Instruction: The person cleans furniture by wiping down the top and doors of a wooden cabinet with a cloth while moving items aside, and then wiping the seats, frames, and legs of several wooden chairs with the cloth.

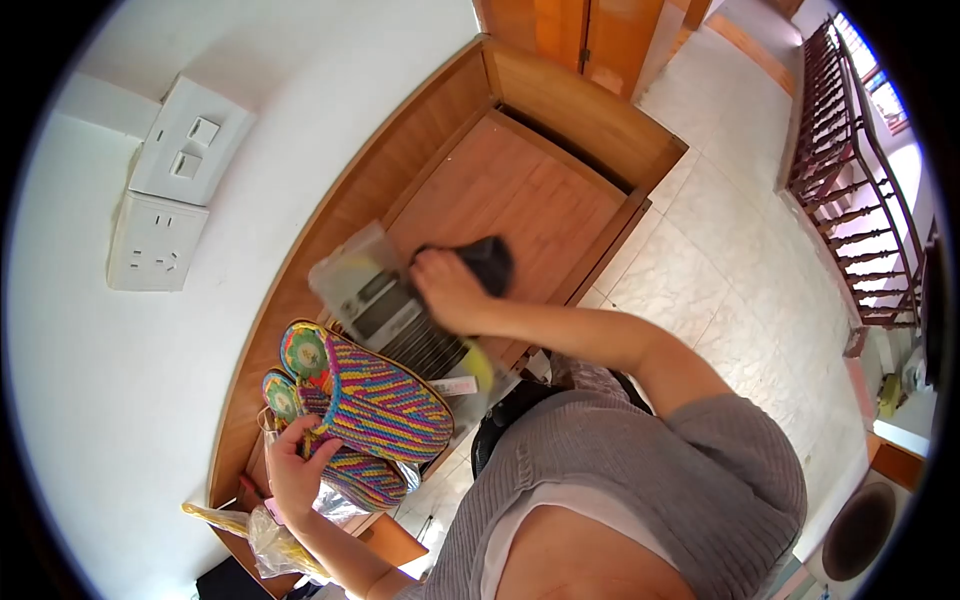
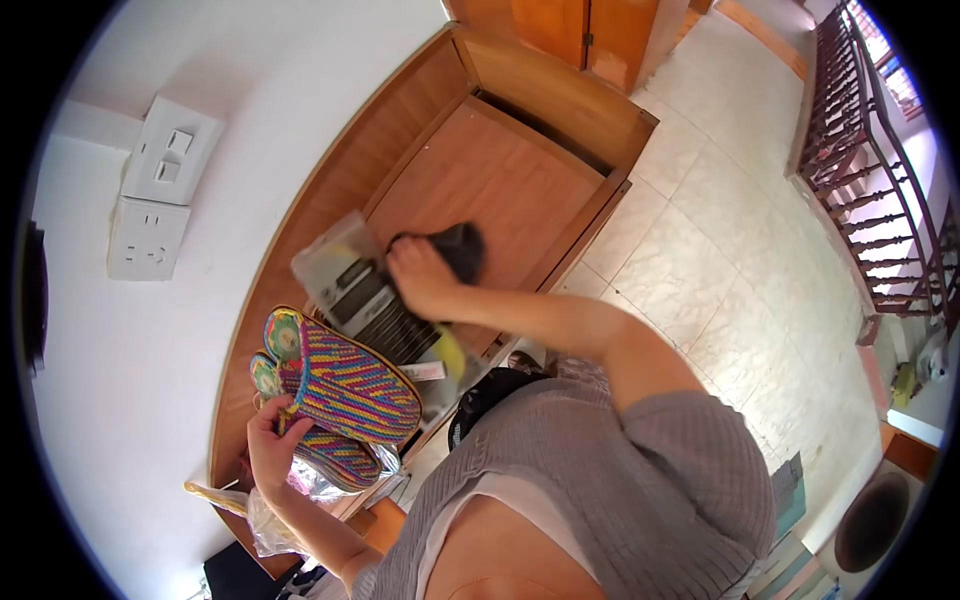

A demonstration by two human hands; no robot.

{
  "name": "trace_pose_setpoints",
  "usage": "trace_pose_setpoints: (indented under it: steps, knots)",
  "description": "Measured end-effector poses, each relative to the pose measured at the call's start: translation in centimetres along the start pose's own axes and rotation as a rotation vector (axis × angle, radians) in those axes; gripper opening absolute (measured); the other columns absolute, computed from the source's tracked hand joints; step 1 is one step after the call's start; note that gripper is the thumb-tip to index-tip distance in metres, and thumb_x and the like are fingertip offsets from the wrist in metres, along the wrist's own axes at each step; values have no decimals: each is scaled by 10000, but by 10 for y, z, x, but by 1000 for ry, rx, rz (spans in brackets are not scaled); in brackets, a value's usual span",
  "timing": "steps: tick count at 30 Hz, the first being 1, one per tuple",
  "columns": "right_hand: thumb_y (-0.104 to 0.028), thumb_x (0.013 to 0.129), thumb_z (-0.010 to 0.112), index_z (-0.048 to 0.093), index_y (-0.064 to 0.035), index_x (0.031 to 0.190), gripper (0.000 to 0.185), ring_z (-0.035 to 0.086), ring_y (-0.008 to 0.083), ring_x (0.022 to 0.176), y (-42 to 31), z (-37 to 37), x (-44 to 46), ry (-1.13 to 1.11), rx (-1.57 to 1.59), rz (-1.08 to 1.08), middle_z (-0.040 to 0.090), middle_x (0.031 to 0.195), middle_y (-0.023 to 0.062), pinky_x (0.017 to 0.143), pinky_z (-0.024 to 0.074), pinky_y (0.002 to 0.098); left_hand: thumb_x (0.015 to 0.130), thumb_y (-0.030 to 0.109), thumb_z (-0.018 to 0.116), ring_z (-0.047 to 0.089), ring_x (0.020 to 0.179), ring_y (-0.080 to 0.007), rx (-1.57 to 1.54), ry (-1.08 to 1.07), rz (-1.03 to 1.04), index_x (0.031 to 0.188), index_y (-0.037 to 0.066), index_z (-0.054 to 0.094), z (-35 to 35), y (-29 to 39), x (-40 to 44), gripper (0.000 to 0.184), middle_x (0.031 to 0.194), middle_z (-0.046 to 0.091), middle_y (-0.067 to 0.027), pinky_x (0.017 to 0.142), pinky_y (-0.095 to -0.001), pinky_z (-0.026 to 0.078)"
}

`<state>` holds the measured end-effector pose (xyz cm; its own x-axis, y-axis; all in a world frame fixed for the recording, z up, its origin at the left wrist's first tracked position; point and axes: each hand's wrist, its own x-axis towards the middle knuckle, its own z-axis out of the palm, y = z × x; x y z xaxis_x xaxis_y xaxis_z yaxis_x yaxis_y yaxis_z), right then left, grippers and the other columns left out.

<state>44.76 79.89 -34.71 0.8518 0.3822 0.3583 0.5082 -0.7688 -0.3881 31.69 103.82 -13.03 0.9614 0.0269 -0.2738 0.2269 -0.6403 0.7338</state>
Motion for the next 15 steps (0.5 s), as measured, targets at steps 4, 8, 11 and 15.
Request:
trace_pose_setpoints:
  steps: [4, 8, 11, 15]
  knots:
    - [-211, 630, 669, 561, -38, 1089, 502, 419, 307, 1170, 27, -15, 16, -12, 93, -329, 509, 1187, 143, 1005, 302, 418, 690, 24, 736, 532, 695, -66, 80, 37, 13, 949, -32, 597, 16, -5, -1, 299, 773, 628, -41, 629, -212, 440]
    - [-196, 644, 675, 586, -62, 995, 386, 463, 303, 1060, 127, -79, 81, 95, -31, 204, 531, 1092, 124, 928, 351, 413, 696, 23, 733, 525, 683, -62, -7, 31, -9, 950, -39, 595, 25, -6, 2, 295, 765, 626, -43, 626, -209, 438]
    - [-161, 698, 610, 496, 30, 1072, 435, 416, 326, 1107, 99, -14, 108, 292, -25, 518, 460, 1165, 204, 959, 317, 410, 697, 22, 733, 519, 677, -59, -24, 37, -4, 949, -38, 595, 22, -12, 0, 294, 762, 620, -33, 620, -205, 434]
    - [-91, 697, 558, 534, 23, 1004, 329, 414, 325, 1124, 14, 2, 48, 23, 316, -471, 490, 1130, 204, 950, 323, 438, 693, 20, 738, 506, 667, -47, -34, -26, -23, 927, -29, 593, 17, -9, 3, 280, 745, 601, -4, 605, -195, 422]
